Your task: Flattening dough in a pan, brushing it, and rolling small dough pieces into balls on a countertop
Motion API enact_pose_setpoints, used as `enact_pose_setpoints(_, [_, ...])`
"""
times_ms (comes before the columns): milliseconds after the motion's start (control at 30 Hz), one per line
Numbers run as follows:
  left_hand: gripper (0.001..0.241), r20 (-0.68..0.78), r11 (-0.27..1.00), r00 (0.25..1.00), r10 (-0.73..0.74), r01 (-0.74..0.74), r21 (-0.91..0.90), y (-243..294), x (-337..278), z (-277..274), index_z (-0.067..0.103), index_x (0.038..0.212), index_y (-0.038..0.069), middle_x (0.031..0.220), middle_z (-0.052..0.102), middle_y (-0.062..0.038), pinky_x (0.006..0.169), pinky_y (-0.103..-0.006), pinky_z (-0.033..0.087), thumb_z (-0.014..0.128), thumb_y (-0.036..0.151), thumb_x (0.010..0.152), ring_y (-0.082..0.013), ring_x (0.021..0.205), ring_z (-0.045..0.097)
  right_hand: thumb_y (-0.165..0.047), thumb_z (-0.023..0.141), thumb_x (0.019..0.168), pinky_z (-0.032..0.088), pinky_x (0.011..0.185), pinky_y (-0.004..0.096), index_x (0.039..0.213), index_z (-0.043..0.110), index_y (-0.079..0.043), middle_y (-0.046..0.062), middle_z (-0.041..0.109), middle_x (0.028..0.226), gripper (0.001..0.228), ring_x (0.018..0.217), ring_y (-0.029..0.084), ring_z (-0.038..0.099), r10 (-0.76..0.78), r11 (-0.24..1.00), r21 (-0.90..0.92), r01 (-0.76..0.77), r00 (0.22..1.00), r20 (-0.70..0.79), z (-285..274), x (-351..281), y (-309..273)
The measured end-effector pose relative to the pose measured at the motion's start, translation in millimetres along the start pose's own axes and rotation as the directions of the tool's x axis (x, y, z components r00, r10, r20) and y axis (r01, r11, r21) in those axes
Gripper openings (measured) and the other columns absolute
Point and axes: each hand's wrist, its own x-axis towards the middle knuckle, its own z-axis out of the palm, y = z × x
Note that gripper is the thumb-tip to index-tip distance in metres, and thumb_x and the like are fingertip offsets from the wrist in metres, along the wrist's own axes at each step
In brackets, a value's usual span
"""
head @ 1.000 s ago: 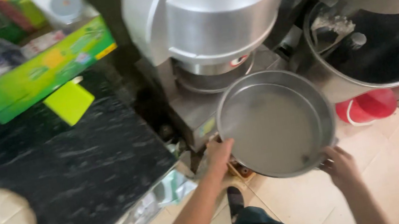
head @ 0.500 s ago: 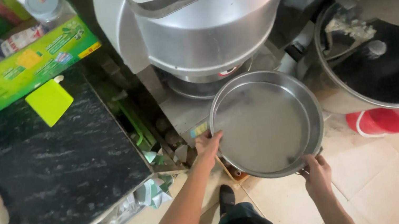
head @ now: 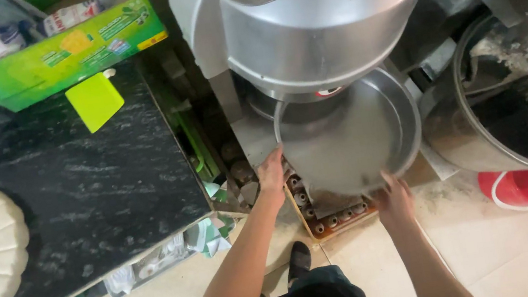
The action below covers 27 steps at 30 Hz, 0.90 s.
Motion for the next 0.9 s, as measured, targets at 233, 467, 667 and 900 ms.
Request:
enact_pose_setpoints(233, [0.037, -0.064, 0.980, 0.989, -0.130, 0.138, 0.140, -41.3, -0.3, -80.4, 0.074, 0.112, 0.001, 0.105, 0.078, -0.019, 0.082, -0.0534, 0.065, 0.078, 0.031, 0.091, -0.0340, 0.098, 0.077, -0.037, 0.095, 0.088, 0.064, 0.086, 0.052, 0.141, 0.047, 0.006, 0.023, 0.058, 0.119, 0.083, 0.100, 0.037, 0.072, -0.051, 0.999, 0.006, 0.051, 0.966, 0.253, 129.5, 135.4, 39.6])
enact_pose_setpoints(467, [0.042, -0.062, 0.998, 0.997, 0.048, -0.046, 0.034, -15.5, -106.7, -164.0, 0.073, 0.118, 0.003, 0.102, 0.078, -0.018, 0.080, -0.0510, 0.064, 0.070, 0.037, 0.094, -0.0288, 0.091, 0.077, -0.071, 0.076, 0.093, 0.044, 0.105, 0.073, 0.152, 0.034, -0.002, 0.024, 0.051, 0.139, 0.101, 0.128, 0.044, 0.055, 0.049, 0.969, -0.246, 0.007, 0.974, 0.221, 188.8, 41.3, -15.9])
enact_pose_setpoints(667, [0.041, -0.137, 0.962, 0.963, 0.234, -0.249, -0.108, 7.2, -169.4, -248.4, 0.079, 0.108, 0.001, 0.081, 0.076, -0.015, 0.076, -0.0347, 0.061, 0.060, 0.035, 0.096, -0.0225, 0.078, 0.073, -0.045, 0.040, 0.099, 0.034, 0.119, 0.037, 0.153, 0.042, -0.034, -0.015, 0.044, 0.159, 0.056, 0.144, 0.012, 0.043, -0.007, 0.947, -0.302, 0.105, 0.951, 0.309, 171.4, 92.7, 103.4])
enact_pose_setpoints(900, [0.035, -0.267, 0.695, 0.701, 0.661, -0.706, -0.136, 36.0, -290.0, -415.8, 0.069, 0.079, 0.003, 0.067, 0.066, -0.008, 0.071, -0.0316, 0.061, 0.061, 0.028, 0.103, -0.0153, 0.065, 0.068, -0.039, 0.069, 0.104, 0.050, 0.071, 0.018, 0.121, 0.069, -0.023, -0.003, 0.073, 0.099, 0.022, 0.085, 0.005, 0.071, -0.333, 0.844, -0.019, 0.537, 0.551, 0.765, 356.0, -321.6, 143.0])
